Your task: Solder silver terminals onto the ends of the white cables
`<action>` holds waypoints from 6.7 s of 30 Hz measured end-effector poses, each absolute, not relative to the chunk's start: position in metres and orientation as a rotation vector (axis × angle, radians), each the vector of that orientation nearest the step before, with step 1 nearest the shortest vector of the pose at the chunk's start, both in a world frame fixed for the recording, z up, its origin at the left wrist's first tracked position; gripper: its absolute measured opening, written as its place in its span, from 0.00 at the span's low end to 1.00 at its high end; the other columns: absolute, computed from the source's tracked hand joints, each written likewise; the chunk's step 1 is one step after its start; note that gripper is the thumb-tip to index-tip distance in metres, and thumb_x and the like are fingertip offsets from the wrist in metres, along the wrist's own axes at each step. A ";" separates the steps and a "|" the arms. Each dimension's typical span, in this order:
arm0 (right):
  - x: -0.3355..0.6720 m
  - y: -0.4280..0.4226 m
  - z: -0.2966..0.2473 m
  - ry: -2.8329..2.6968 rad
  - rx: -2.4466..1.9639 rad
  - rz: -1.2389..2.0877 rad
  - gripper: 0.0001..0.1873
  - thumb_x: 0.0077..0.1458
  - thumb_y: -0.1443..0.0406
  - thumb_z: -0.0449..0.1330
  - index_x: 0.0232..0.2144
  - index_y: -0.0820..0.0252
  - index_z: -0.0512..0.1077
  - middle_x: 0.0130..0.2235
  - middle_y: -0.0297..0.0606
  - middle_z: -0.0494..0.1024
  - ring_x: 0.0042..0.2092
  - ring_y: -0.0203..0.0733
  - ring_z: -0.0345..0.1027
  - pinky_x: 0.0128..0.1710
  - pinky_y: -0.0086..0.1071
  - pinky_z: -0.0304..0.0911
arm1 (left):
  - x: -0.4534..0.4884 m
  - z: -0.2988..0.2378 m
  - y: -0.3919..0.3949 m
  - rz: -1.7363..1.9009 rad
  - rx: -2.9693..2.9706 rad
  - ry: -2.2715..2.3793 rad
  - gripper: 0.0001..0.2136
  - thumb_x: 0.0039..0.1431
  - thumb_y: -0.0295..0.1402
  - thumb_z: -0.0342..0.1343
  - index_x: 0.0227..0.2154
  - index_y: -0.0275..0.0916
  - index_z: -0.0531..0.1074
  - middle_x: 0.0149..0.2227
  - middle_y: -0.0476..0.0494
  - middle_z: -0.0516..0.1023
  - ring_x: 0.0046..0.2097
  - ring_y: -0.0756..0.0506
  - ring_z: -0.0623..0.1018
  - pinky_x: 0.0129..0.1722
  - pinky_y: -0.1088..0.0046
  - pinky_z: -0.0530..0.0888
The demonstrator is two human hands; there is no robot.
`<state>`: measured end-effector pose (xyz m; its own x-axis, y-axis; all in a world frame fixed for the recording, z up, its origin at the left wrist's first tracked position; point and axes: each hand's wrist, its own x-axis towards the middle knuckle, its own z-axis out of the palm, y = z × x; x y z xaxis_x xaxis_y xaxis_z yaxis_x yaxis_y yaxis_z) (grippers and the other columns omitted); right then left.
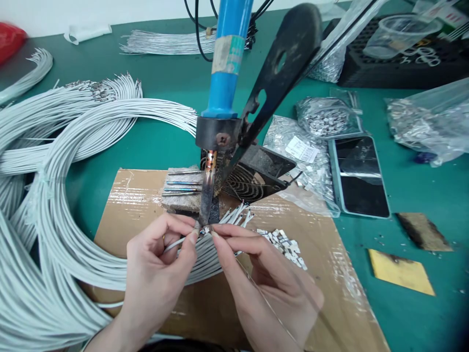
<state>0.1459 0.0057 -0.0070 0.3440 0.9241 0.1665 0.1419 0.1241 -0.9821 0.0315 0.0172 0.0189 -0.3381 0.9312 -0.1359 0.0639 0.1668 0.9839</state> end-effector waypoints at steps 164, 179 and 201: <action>0.261 -0.029 -0.045 -1.185 -1.818 0.446 0.10 0.56 0.59 0.69 0.34 0.60 0.85 0.28 0.38 0.82 0.26 0.39 0.72 0.27 0.32 0.70 | -0.007 -0.003 -0.028 0.967 0.785 1.459 0.13 0.50 0.43 0.74 0.28 0.38 0.81 0.19 0.55 0.66 0.24 0.53 0.60 0.24 0.81 0.58; 0.230 -0.041 -0.031 -0.875 -1.607 0.636 0.07 0.53 0.61 0.73 0.33 0.57 0.82 0.26 0.34 0.82 0.23 0.36 0.75 0.25 0.26 0.75 | 0.016 0.019 -0.023 0.994 0.718 1.536 0.06 0.43 0.32 0.71 0.22 0.38 0.79 0.16 0.57 0.65 0.21 0.55 0.58 0.21 0.82 0.55; 0.151 -0.043 -0.003 -0.624 -1.242 1.499 0.08 0.53 0.57 0.74 0.32 0.55 0.88 0.24 0.33 0.76 0.23 0.31 0.67 0.21 0.22 0.68 | 0.028 0.022 -0.030 1.017 0.816 1.602 0.05 0.48 0.33 0.68 0.24 0.40 0.78 0.19 0.53 0.76 0.22 0.52 0.72 0.23 0.82 0.69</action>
